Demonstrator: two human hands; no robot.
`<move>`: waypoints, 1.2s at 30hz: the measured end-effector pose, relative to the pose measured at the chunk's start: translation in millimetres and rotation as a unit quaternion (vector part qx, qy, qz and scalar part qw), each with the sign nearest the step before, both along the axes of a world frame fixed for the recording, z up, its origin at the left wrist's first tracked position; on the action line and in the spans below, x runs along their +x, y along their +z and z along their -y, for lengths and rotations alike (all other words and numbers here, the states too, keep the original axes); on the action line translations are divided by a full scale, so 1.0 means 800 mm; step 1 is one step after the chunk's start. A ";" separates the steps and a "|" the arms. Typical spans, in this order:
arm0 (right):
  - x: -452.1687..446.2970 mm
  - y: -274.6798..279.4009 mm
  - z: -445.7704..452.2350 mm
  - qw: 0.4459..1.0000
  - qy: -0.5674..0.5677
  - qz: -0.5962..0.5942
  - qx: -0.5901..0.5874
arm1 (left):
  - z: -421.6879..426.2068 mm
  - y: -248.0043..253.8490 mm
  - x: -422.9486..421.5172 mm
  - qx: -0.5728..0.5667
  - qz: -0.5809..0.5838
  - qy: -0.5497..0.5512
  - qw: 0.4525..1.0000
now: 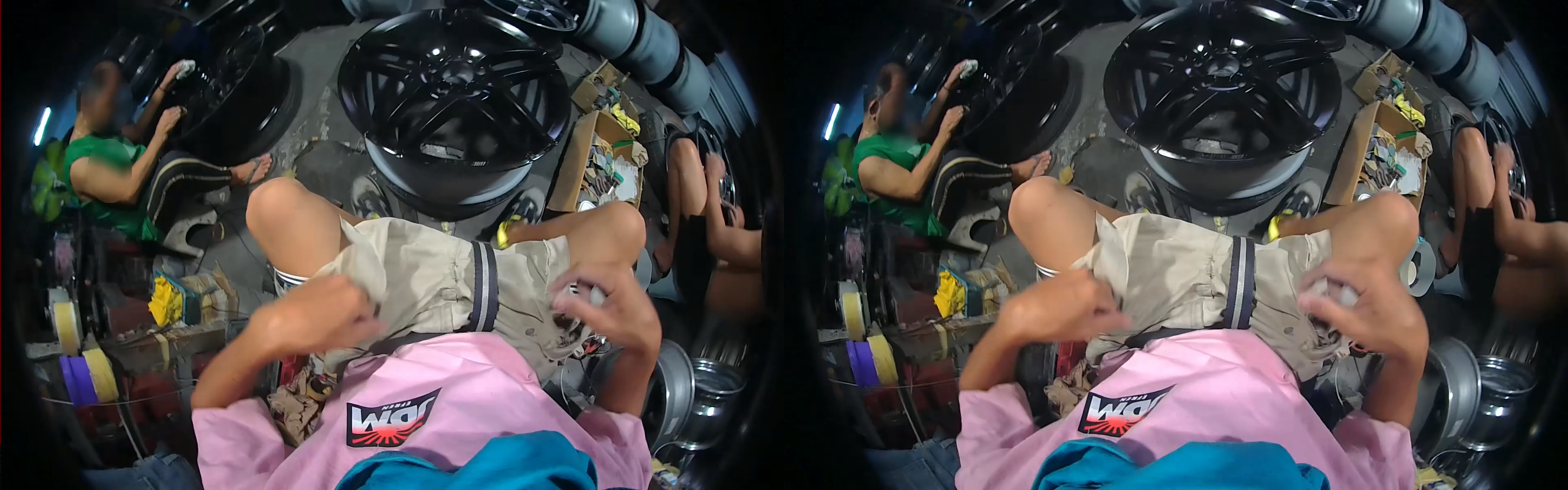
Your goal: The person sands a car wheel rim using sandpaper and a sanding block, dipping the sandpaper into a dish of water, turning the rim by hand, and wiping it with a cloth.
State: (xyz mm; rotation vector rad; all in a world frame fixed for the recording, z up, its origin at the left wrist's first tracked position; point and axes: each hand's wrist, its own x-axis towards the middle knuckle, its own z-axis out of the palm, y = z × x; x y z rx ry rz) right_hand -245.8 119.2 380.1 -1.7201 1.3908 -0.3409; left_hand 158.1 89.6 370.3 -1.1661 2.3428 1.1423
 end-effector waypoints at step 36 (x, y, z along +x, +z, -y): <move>0.156 -0.207 0.278 0.985 0.053 0.038 -0.158 | 0.264 -0.045 0.065 -0.414 -0.174 0.318 0.835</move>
